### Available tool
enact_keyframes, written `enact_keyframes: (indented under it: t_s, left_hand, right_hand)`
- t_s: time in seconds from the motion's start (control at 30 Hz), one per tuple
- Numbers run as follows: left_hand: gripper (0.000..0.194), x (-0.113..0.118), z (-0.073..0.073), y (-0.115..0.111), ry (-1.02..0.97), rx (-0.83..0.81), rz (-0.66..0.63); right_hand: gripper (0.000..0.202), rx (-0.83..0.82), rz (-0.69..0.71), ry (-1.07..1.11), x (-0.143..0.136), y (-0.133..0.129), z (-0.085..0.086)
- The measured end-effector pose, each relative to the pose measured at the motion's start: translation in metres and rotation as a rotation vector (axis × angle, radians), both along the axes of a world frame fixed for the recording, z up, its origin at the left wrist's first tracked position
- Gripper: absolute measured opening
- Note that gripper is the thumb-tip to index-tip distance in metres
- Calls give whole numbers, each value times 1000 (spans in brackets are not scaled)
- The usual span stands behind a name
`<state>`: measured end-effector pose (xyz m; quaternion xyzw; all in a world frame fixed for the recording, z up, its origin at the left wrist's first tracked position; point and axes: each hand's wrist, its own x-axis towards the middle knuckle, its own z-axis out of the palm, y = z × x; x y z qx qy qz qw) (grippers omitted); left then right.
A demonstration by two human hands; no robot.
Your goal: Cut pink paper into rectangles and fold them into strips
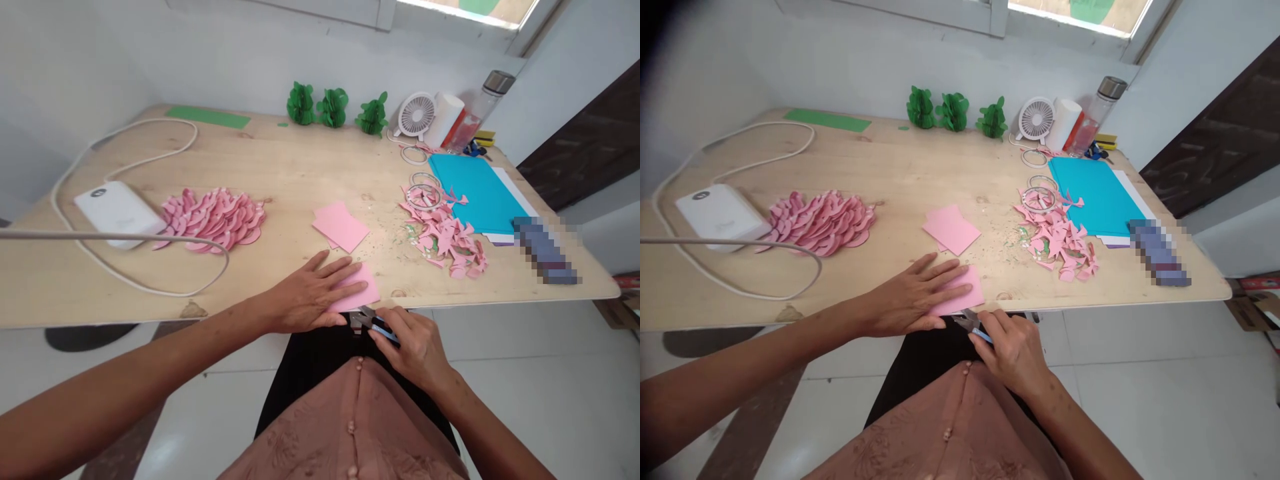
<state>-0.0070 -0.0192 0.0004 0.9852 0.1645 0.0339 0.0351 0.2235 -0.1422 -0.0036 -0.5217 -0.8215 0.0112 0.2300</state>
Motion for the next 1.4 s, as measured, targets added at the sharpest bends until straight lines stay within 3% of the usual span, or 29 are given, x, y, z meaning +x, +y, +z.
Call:
enact_keyframes:
  t_s: [0.23, 0.57, 0.93, 1.13, 1.4]
  left_hand:
    - [54, -8, -3, 7, -1, 2, 78]
    - [50, 3, 3, 15, -59, 82, 63]
    - [50, 5, -6, 26, -94, 100, 45]
    - [49, 8, 0, 25, -11, 27, 16]
    - [49, 9, 0, 24, 15, 47, 30]
  right_hand:
    - [18, 5, 23, 16, 0, 0, -1]
    - [19, 11, -22, 40, 0, 1, 1]
    - [25, 1, 39, -19, 5, 6, -1]
    - [22, -21, 49, -16, 4, 8, 0]
    - [21, -10, 61, 1, 2, 10, 1]
